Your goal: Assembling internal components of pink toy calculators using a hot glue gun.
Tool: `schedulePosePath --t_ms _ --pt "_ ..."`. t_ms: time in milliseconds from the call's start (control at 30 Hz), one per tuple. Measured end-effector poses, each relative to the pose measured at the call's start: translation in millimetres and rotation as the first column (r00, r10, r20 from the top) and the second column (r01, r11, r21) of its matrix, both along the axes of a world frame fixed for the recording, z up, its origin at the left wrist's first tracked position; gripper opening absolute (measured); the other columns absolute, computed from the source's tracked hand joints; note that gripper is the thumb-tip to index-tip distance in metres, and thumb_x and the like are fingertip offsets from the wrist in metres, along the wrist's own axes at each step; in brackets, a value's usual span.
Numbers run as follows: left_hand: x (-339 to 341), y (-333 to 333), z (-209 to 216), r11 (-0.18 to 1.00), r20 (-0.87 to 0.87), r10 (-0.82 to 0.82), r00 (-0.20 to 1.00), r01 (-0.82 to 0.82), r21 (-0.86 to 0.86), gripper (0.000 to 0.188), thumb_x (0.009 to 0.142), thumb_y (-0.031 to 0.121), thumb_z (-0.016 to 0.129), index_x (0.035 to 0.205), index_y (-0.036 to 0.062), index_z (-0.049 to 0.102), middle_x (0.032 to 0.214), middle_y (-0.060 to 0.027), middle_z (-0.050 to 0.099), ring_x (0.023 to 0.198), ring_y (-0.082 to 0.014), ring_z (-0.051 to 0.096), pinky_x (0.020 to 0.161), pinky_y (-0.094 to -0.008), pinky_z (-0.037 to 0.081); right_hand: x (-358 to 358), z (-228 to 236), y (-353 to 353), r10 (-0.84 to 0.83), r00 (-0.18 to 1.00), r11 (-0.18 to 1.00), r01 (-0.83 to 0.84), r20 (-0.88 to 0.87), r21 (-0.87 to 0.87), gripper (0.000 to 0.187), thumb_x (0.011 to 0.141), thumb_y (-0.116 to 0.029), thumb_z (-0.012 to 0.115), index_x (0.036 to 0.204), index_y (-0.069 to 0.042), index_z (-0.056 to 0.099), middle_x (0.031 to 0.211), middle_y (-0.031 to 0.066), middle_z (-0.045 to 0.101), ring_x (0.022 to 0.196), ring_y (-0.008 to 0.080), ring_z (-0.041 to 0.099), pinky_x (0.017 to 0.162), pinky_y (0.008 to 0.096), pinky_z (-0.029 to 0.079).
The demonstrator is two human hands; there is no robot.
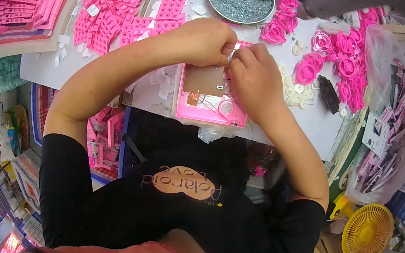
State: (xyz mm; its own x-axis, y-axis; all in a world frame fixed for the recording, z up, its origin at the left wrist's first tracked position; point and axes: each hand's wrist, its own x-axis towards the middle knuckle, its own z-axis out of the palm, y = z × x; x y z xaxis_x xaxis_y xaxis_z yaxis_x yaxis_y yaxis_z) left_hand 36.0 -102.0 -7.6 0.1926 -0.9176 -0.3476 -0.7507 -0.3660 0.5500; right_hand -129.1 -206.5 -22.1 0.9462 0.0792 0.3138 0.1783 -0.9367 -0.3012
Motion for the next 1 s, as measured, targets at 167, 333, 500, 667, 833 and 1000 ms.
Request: schedulePosePath --t_ms 167,333,500,667,833,1000 --pt "1 -1 -8 0.999 0.027 -0.024 0.999 0.023 0.037 0.015 0.074 0.020 0.076 0.080 0.0074 0.070 0.082 -0.0128 0.072 0.083 -0.0320 0.070 0.072 -0.0447 0.054 -13 19 1 0.085 0.986 0.987 -0.103 -0.141 -0.126 0.023 0.073 -0.009 0.074 0.095 -0.007 0.070 0.103 0.0053 0.063 0.100 0.0303 0.058 0.081 0.0403 0.053" --pt "1 -5 -10 0.997 0.050 -0.034 0.998 0.031 0.064 0.016 0.072 0.020 0.076 0.080 0.0077 0.071 0.082 -0.0128 0.071 0.084 -0.0320 0.070 0.073 -0.0444 0.054 -18 18 -3 0.102 0.979 0.993 -0.090 -0.176 0.077 0.029 0.077 -0.010 0.073 0.106 -0.004 0.072 0.106 0.0066 0.065 0.102 0.0302 0.059 0.083 0.0404 0.054" --pt "2 -4 -9 0.999 0.025 -0.030 0.999 0.028 0.046 0.014 0.072 0.018 0.076 0.079 0.0070 0.070 0.080 -0.0129 0.071 0.083 -0.0317 0.070 0.073 -0.0442 0.054 -20 13 -13 0.109 0.982 0.971 -0.071 -0.156 0.230 0.026 0.077 -0.007 0.072 0.104 -0.004 0.073 0.108 0.0082 0.068 0.099 0.0311 0.062 0.082 0.0400 0.055" --pt "3 -5 -8 0.997 0.022 -0.047 0.999 0.045 0.060 0.013 0.073 0.017 0.075 0.078 0.0060 0.070 0.079 -0.0137 0.071 0.080 -0.0317 0.070 0.072 -0.0445 0.054 -20 10 -1 0.033 0.996 0.990 -0.021 -0.088 0.136 0.024 0.076 -0.006 0.074 0.099 -0.002 0.072 0.105 0.0079 0.068 0.095 0.0301 0.062 0.080 0.0404 0.055" --pt "7 -3 -3 0.996 -0.027 -0.084 0.996 0.084 0.023 0.012 0.075 0.016 0.073 0.080 0.0056 0.072 0.079 -0.0150 0.071 0.079 -0.0331 0.070 0.072 -0.0458 0.054 -17 10 5 0.077 0.994 0.995 -0.071 -0.079 0.068 0.029 0.074 -0.003 0.076 0.103 -0.001 0.071 0.104 0.0100 0.067 0.093 0.0304 0.062 0.078 0.0399 0.054" --pt "4 3 -6 0.985 0.092 -0.137 0.986 0.146 -0.091 0.010 0.081 0.015 0.067 0.081 0.0052 0.071 0.082 -0.0159 0.071 0.081 -0.0354 0.070 0.071 -0.0478 0.054 -19 4 -1 0.053 0.996 0.980 -0.039 -0.066 0.194 0.031 0.077 0.000 0.073 0.108 -0.002 0.070 0.106 0.0119 0.066 0.094 0.0316 0.062 0.077 0.0404 0.054"
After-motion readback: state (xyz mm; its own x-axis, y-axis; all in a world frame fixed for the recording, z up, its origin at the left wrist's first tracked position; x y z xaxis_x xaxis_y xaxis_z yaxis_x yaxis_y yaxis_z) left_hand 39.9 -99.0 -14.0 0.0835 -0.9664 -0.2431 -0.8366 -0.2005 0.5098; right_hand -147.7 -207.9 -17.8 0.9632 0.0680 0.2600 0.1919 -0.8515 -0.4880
